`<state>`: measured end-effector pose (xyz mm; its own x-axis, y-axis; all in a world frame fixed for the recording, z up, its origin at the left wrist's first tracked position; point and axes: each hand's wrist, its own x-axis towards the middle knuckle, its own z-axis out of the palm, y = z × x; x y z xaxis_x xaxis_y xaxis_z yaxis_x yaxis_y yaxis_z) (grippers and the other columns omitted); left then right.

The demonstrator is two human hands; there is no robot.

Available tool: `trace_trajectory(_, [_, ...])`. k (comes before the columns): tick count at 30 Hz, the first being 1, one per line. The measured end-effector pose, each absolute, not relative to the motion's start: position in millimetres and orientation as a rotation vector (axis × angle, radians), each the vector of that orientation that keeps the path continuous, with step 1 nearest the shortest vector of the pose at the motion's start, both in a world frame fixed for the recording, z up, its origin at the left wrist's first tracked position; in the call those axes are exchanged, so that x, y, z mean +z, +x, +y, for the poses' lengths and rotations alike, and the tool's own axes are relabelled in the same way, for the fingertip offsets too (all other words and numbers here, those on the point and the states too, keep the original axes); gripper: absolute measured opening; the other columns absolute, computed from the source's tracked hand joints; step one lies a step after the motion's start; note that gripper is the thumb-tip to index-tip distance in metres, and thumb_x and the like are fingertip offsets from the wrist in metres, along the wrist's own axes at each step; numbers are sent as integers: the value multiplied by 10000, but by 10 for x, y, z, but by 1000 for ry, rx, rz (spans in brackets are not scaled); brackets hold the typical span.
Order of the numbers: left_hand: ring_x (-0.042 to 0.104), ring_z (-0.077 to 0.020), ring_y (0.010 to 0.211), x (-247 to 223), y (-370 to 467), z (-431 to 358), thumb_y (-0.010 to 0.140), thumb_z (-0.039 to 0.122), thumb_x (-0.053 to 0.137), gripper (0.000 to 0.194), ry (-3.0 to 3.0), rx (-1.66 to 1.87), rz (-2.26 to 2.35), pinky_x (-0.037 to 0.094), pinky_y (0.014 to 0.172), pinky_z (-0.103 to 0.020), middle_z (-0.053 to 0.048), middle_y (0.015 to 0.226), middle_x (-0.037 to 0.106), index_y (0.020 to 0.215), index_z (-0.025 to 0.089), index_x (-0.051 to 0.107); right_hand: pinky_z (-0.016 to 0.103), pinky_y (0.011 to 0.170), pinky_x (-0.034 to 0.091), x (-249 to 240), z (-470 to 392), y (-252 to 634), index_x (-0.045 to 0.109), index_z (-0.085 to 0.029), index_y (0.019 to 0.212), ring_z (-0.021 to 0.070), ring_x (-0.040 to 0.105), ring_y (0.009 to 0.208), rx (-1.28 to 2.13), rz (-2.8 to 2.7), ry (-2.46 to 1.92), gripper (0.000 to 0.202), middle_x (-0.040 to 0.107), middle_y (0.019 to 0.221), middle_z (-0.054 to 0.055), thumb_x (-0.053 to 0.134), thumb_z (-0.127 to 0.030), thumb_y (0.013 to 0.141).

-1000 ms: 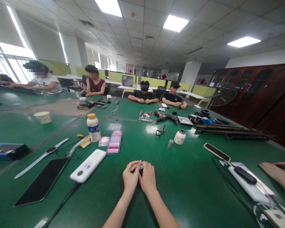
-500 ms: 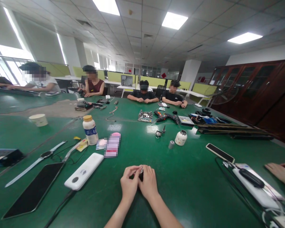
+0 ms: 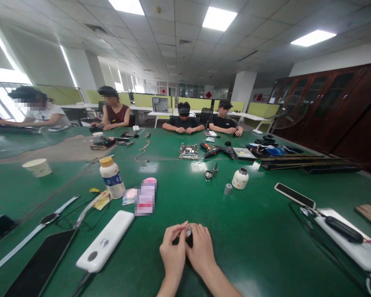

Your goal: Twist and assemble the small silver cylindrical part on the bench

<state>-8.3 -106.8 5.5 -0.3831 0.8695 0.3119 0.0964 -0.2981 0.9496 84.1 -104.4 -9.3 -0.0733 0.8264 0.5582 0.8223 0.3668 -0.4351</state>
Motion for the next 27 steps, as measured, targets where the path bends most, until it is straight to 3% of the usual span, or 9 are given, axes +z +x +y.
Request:
trace_trajectory(8, [734,-234,845,1,-162,-1003,807,337,667,124,1259,1677,1399,603,819,-349,-59,885,744,812,217,635,343,694,387,-105,-1065,857,574,-233,968,238,581,779,130,-1880,-1475,151,656,851,47,516,-370,940])
trace_trajectory(15, [721,-220,834,13,-103,-1038,818,314,668,99,1293,1650,1427,596,806,-345,-46,870,717,806,217,649,340,718,400,-20,-1076,891,587,-221,956,227,581,797,310,-1854,-1487,102,665,873,49,546,-284,887])
trace_trajectory(27, [724,-161,770,87,-78,-1018,787,177,703,63,1328,1796,1365,612,767,-291,-13,779,719,770,180,642,316,806,456,54,-1018,951,628,-250,986,198,629,903,554,-1644,-1472,201,705,966,5,668,-214,792])
